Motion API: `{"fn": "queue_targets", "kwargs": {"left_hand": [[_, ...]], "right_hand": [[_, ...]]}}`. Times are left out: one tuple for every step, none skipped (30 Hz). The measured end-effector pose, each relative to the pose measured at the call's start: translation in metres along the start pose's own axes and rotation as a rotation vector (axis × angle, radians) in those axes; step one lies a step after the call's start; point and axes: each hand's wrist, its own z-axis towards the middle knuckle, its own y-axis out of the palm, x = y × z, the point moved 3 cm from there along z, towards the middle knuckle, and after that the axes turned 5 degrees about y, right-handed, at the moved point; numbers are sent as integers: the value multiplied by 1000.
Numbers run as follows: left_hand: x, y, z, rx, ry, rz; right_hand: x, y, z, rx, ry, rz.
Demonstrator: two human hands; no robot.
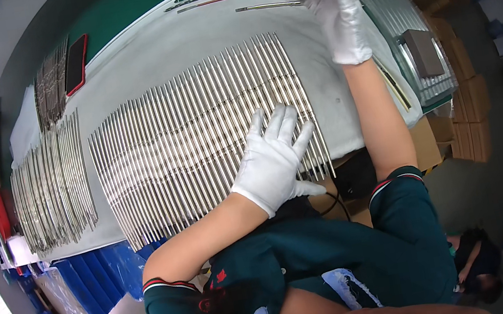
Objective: Polishing long metal rods using a sanding block at an industrial workbench.
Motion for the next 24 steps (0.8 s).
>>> {"fn": "queue_targets", "kwargs": {"left_hand": [[4,0,3,-12,17,-15],[8,0,6,-24,35,-29],[11,1,10,-34,55,-42],[13,1,15,-39,80,-71],[15,2,20,-33,100,-87],[17,2,25,-29,118,-103],[19,3,29,-30,136,-126],[21,4,34,-18,157,-129],[21,5,39,-9,175,-137],[22,6,43,0,191,-147],[23,7,46,9,205,-154],[25,7,48,25,206,-146],[25,7,48,20,199,-150],[25,7,46,15,192,-153],[24,6,43,-4,183,-156],[22,4,39,-3,170,-144],[20,2,32,-15,154,-132],[19,-1,25,-4,139,-115],[17,-2,19,-38,117,-98],[15,-4,13,-51,96,-75],[14,-5,7,-63,76,-52],[13,-7,2,-70,52,-45],[12,-7,-2,-70,51,-42],[11,-8,-5,-70,50,-40]], "right_hand": [[-6,-6,1,4,-33,73],[-9,-10,2,40,-42,108],[-13,-15,3,76,-53,142],[-15,-17,2,112,-66,176],[-15,-18,1,135,-48,273],[-15,-18,1,155,-31,370],[-15,-17,0,176,-12,466],[-16,-15,0,188,-7,455],[-17,-13,-1,199,0,444],[-18,-11,-1,210,9,434],[-20,-9,-1,210,3,417],[-22,-7,-2,210,-2,401],[-23,-6,-2,210,-7,386],[-25,-4,-2,211,-22,370],[-26,-3,-3,211,-37,356],[-27,-2,-3,212,-53,342],[-26,-1,-4,215,-35,344],[-26,0,-5,218,-17,347],[-25,0,-6,220,1,351],[-24,1,-6,221,12,370],[-23,2,-6,223,22,390],[-21,2,-7,225,33,411],[-20,3,-6,230,35,394],[-18,4,-6,235,38,378]]}}
